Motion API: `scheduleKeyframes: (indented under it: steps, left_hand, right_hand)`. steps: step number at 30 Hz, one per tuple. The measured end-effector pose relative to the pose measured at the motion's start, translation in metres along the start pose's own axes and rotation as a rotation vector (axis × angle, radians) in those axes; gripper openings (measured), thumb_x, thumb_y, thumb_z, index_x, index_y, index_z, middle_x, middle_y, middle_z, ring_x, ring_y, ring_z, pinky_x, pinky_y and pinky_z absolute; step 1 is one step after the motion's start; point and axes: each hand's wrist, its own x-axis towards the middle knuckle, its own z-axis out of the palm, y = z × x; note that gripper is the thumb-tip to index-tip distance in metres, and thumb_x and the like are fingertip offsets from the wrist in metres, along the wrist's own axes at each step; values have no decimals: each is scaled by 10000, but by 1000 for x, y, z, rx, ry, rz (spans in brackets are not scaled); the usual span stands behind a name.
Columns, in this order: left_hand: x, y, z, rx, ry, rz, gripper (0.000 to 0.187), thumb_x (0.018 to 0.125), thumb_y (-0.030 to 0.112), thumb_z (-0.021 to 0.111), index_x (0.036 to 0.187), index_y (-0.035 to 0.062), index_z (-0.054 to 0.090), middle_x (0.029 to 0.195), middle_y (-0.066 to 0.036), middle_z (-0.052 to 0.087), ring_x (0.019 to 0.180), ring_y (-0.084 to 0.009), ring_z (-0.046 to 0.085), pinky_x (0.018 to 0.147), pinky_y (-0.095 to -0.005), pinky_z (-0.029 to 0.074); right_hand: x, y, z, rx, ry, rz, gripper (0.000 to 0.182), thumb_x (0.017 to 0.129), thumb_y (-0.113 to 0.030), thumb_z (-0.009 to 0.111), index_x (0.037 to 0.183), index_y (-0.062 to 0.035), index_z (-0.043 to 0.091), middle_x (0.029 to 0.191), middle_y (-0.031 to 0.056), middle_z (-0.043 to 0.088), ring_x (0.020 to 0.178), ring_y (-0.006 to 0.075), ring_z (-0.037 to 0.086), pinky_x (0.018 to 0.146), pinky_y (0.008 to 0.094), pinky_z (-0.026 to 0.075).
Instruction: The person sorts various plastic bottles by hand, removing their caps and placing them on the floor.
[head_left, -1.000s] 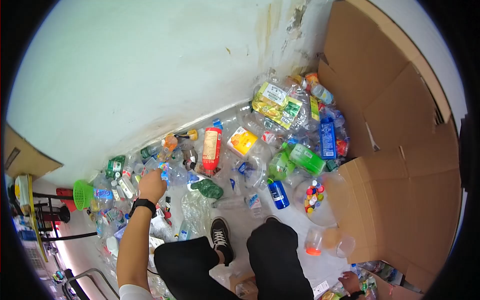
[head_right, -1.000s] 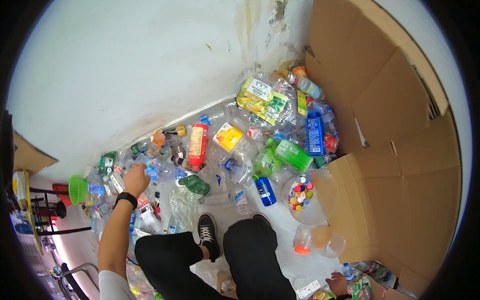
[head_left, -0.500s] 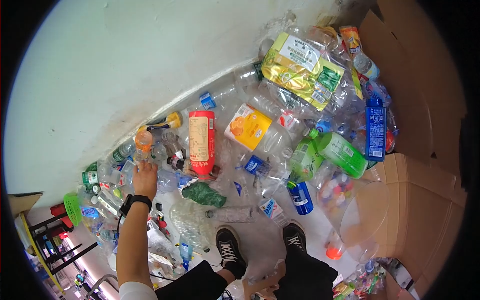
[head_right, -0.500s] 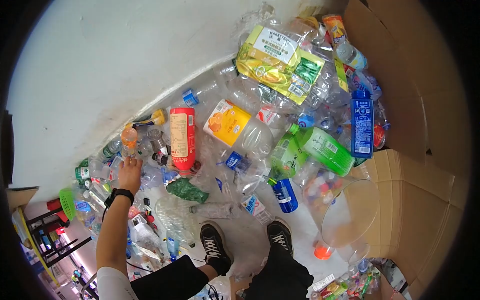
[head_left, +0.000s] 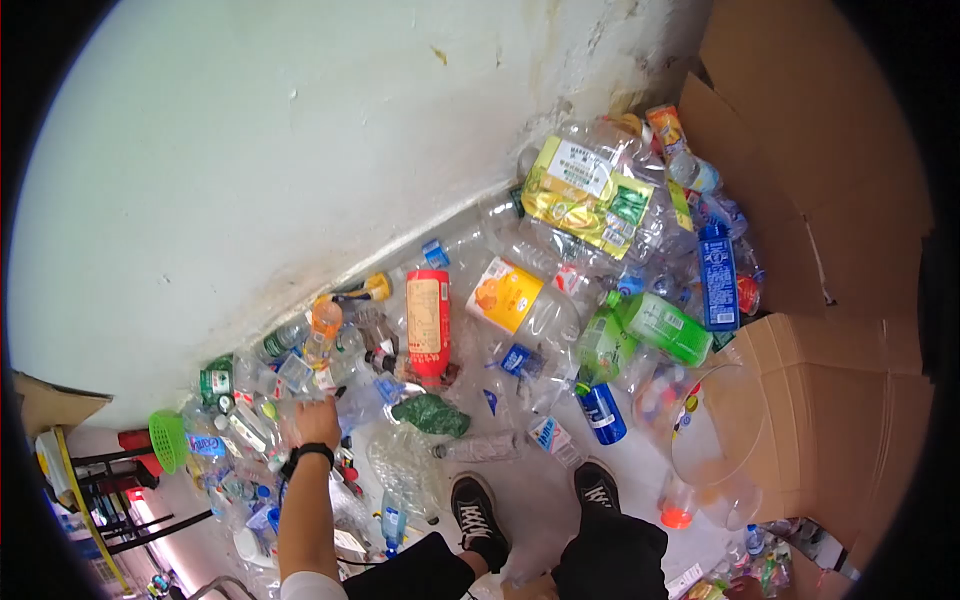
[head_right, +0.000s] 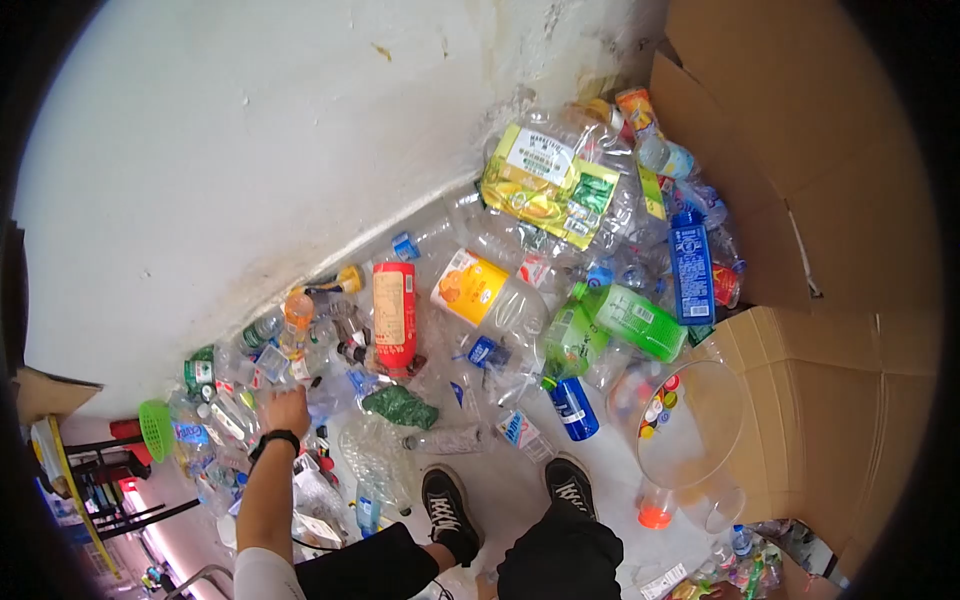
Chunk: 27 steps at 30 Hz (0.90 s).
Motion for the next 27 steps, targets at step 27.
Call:
scheduleKeyframes:
  steps: [27]
  left_hand:
    - [-195, -71, -275, -1618, 208, 79, 300, 747, 23, 779, 1025, 39, 666, 887, -6, 669, 796, -110, 618, 749, -269, 498]
  right_hand:
    - [136, -189, -162, 589, 440, 18, 395, 798, -128, 795, 1133, 23, 652, 949, 127, 723, 847, 207, 700, 785, 328, 573]
